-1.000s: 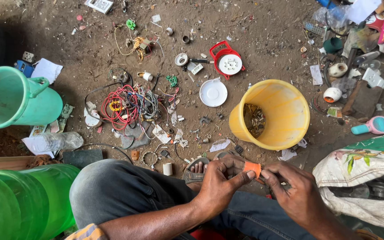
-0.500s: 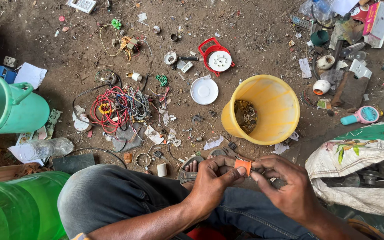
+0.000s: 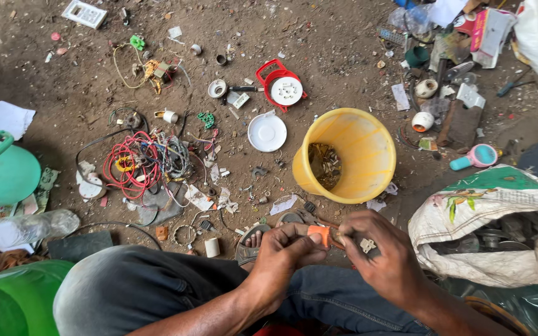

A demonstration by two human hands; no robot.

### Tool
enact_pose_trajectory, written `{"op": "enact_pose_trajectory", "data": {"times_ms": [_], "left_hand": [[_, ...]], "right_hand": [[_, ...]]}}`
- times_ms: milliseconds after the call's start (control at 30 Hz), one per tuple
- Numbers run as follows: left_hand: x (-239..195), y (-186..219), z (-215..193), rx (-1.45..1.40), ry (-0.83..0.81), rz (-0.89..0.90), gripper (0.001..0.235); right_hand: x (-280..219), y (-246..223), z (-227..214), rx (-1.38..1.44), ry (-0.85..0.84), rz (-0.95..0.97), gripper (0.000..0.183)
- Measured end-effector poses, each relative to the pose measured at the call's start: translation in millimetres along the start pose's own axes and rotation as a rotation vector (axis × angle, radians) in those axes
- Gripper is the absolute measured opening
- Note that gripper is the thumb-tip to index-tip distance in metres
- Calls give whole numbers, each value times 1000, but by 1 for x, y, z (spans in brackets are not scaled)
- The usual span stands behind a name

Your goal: The person uses pliers to dismantle small electrical components, including an orange plastic piece and a white plastic switch, extracting metal parts and discarding them into a yellow bucket. The person handles the components one at a time, repeatedly using the pliers to pry and cut.

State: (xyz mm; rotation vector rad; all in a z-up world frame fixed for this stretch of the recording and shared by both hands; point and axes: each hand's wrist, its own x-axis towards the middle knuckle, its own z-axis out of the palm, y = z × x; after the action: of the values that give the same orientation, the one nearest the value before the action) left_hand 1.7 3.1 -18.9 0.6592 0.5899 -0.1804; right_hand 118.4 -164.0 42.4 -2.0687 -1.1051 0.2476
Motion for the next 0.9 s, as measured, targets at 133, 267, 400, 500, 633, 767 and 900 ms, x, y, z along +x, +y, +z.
{"op": "enact_pose_trajectory", "data": {"times_ms": [133, 267, 400, 500, 633, 767, 900], "left_hand": [[-2, 3, 1, -175, -7, -76, 19], [-4, 4, 4, -242, -66, -65, 18], [-4, 1, 3, -249, -101, -56, 17], [-2, -5, -1, -300, -168, -1, 17], [-4, -13, -5, -374, -56, -24, 26], [-2, -15, -6, -368, 7, -57, 25], [-1, -17, -6, -352, 42, -116, 23]], "right_hand": [[16, 16, -3, -156, 75, 107, 27], [29, 16, -17, -301, 158, 22, 39], [24, -7, -16, -124, -6, -173, 55], [14, -22, 0, -165, -152, -306, 61], [6, -27, 9, -262, -188, -450, 53], [6, -29, 7, -293, -269, -557, 58], [3, -32, 8, -294, -281, -566, 55]]}}
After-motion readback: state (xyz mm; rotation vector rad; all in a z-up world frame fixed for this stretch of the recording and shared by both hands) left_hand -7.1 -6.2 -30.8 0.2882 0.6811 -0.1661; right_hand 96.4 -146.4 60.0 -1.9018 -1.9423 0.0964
